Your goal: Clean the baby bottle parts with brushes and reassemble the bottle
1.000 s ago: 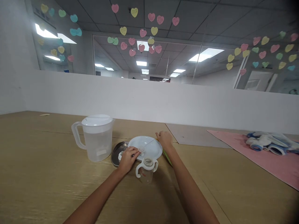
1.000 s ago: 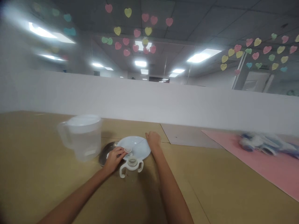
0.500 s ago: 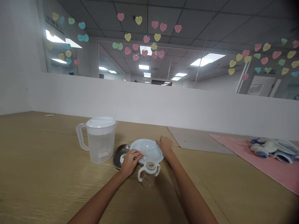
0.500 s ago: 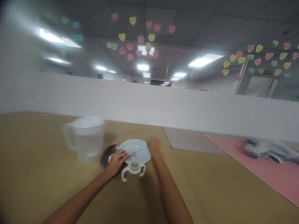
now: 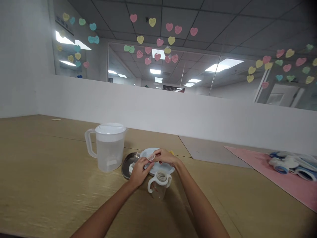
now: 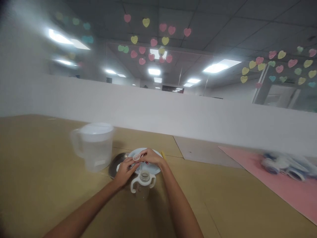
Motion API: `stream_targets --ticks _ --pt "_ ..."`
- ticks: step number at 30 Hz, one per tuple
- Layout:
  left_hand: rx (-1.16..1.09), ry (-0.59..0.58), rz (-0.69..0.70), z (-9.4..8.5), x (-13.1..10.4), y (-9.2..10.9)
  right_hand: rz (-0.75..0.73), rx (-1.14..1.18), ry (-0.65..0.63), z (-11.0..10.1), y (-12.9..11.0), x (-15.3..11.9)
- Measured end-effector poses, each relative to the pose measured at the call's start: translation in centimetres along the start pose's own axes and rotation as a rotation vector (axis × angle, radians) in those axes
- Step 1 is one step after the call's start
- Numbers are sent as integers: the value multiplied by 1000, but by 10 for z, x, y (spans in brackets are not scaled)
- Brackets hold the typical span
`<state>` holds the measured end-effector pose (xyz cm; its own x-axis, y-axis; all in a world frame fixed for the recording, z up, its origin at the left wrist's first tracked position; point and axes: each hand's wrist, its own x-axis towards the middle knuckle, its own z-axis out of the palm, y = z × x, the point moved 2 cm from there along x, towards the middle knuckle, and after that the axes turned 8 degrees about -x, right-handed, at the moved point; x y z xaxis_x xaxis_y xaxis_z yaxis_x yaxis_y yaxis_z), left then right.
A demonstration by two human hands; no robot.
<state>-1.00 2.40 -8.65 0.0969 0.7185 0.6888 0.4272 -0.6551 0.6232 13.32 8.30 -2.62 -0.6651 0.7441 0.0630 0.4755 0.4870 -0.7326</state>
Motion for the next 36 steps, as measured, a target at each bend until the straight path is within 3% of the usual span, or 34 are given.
stream_targets --ticks 3,5,9,13,17,27,32,34,36 --pt "68 91 15 -12 2 -1 48 -64 12 -9 2 -4" --pt "116 171 -16 -23 5 -7 124 -240 -33 -14 2 -8" --pt "225 251 -196 -41 8 -23 305 -609 -88 -20 3 -15" --pt "427 165 -392 -50 9 -33 422 -768 -36 -15 8 -13" --pt "602 26 -356 -48 7 -31 451 -822 -39 0 15 -6" --pt "661 -168 -372 -38 5 -33 202 -386 -144 20 33 6" --pt "675 -184 -384 -35 4 -36 54 -112 16 6 7 5" --pt "683 -171 -392 -35 4 -37 -38 177 130 -3 -11 0" --pt "692 -151 -402 -36 5 -38 -109 421 165 -12 -29 -8"
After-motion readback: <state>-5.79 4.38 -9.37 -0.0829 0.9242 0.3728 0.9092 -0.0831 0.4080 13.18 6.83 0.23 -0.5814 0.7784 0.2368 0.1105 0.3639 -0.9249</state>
